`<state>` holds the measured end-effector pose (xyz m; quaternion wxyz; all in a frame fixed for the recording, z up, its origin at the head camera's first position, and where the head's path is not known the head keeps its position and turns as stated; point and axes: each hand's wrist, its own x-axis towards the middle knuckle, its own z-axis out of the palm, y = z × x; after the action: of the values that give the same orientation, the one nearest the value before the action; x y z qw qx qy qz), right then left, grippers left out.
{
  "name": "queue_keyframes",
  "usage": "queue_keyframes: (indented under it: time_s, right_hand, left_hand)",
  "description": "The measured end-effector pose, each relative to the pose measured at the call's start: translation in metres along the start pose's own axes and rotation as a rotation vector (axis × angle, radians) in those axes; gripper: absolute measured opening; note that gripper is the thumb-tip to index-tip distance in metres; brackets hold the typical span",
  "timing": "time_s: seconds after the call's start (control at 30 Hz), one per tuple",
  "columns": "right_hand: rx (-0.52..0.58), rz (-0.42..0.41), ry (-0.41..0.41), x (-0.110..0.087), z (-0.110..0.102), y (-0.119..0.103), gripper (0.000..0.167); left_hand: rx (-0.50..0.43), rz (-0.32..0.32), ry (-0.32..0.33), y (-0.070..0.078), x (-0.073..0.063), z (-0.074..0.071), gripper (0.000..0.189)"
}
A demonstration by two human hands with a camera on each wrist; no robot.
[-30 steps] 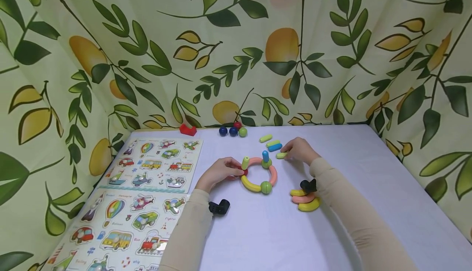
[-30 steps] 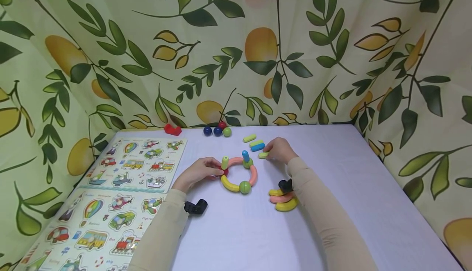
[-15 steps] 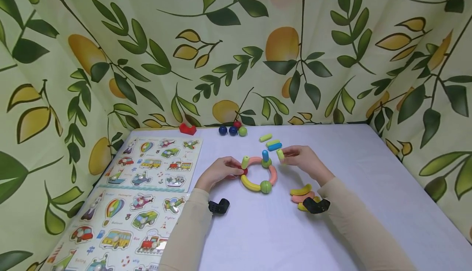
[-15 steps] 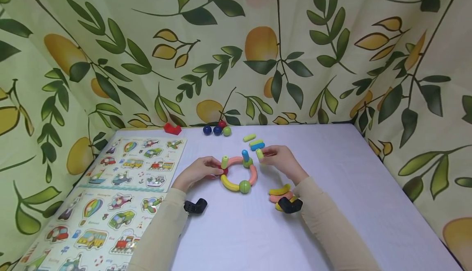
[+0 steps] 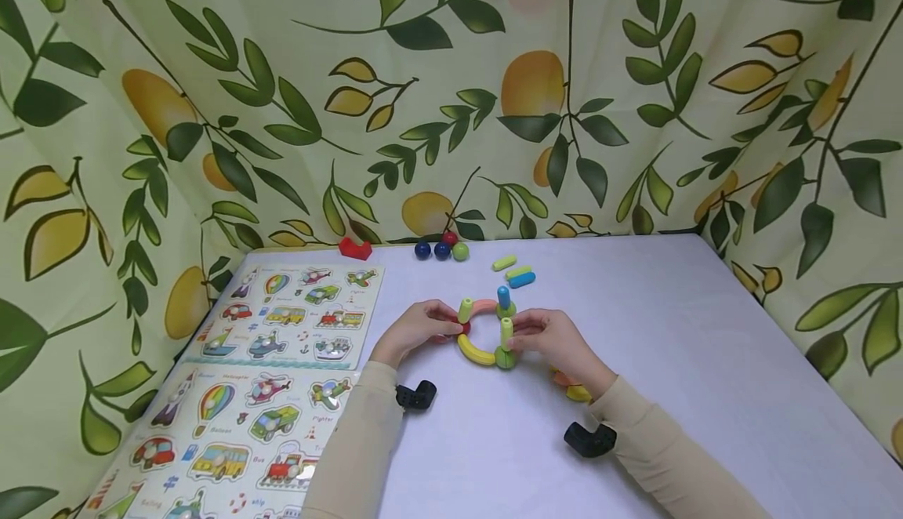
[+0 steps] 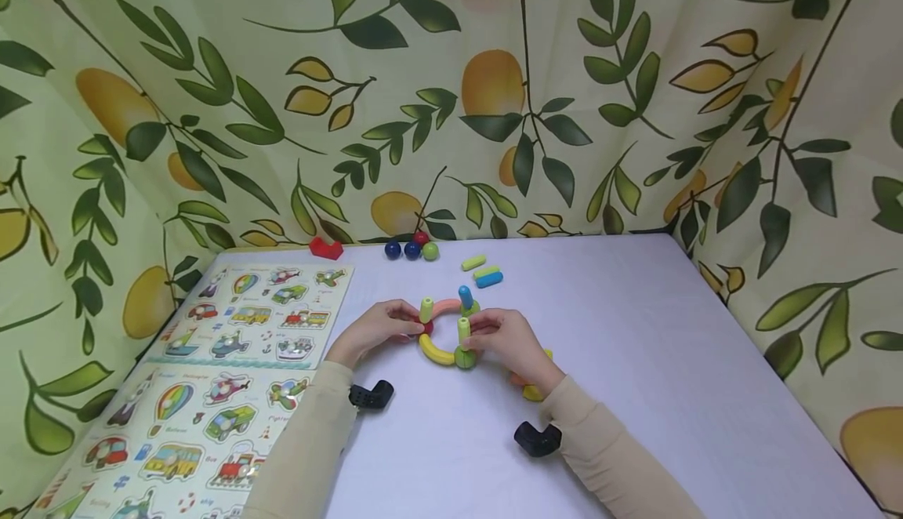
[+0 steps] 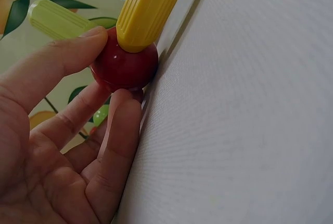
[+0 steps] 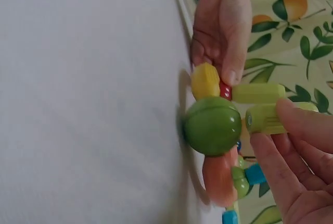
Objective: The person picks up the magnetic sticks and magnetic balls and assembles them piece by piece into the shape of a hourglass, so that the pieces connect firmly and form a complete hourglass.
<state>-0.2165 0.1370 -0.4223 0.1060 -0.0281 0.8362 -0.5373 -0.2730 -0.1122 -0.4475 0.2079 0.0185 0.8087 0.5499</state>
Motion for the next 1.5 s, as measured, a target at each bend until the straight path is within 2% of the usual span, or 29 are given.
queue_keyframes:
  time_s: [0.13,0.27,0.4,0.57,0.73,0.83,0.93,1.07,1.23,1.37,1.5]
  right_hand:
    - [-0.008,-0.009,0.004,0.000,0.005,0.000,0.032]
    - [-0.081,-0.019,0.005,-0.001,0.007,0.000,0.035]
    - [-0.168,-0.061,-0.001,-0.003,0.007,-0.001,0.039]
    - [-0.235,-0.113,0.023,-0.002,0.003,-0.006,0.033]
    - [-0.240,-0.088,0.017,0.001,0.001,-0.013,0.033]
    - [-0.241,-0.077,0.004,0.004,0.004,-0.016,0.035]
    - [-0.245,-0.075,-0.002,0.008,0.006,-0.018,0.037]
    - [-0.251,-0.085,-0.002,0.014,0.010,-0.020,0.045]
    - [-0.257,-0.086,0.010,0.021,0.012,-0.019,0.056]
    - [-0.254,-0.090,0.013,0.022,0.012,-0.019,0.058]
    - [-0.253,-0.113,0.019,0.022,0.013,-0.019,0.057]
  left_hand:
    - [-0.008,0.002,-0.004,0.000,0.000,0.001,0.027]
    - [-0.001,0.006,-0.010,0.000,-0.001,0.000,0.027]
    - [0.057,-0.005,-0.022,0.001,-0.005,-0.004,0.025]
    - [0.146,-0.015,-0.064,0.010,-0.015,-0.013,0.025]
    - [0.164,0.063,-0.032,0.023,-0.020,-0.013,0.027]
    - [0.166,0.127,-0.013,0.029,-0.021,-0.009,0.023]
    - [0.164,0.160,-0.017,0.032,-0.019,-0.002,0.020]
    - [0.153,0.189,-0.012,0.032,-0.018,0.006,0.020]
    - [0.144,0.210,0.018,0.031,-0.017,0.012,0.030]
    - [0.161,0.216,0.024,0.032,-0.018,0.015,0.037]
    - [0.178,0.234,0.027,0.031,-0.017,0.016,0.034]
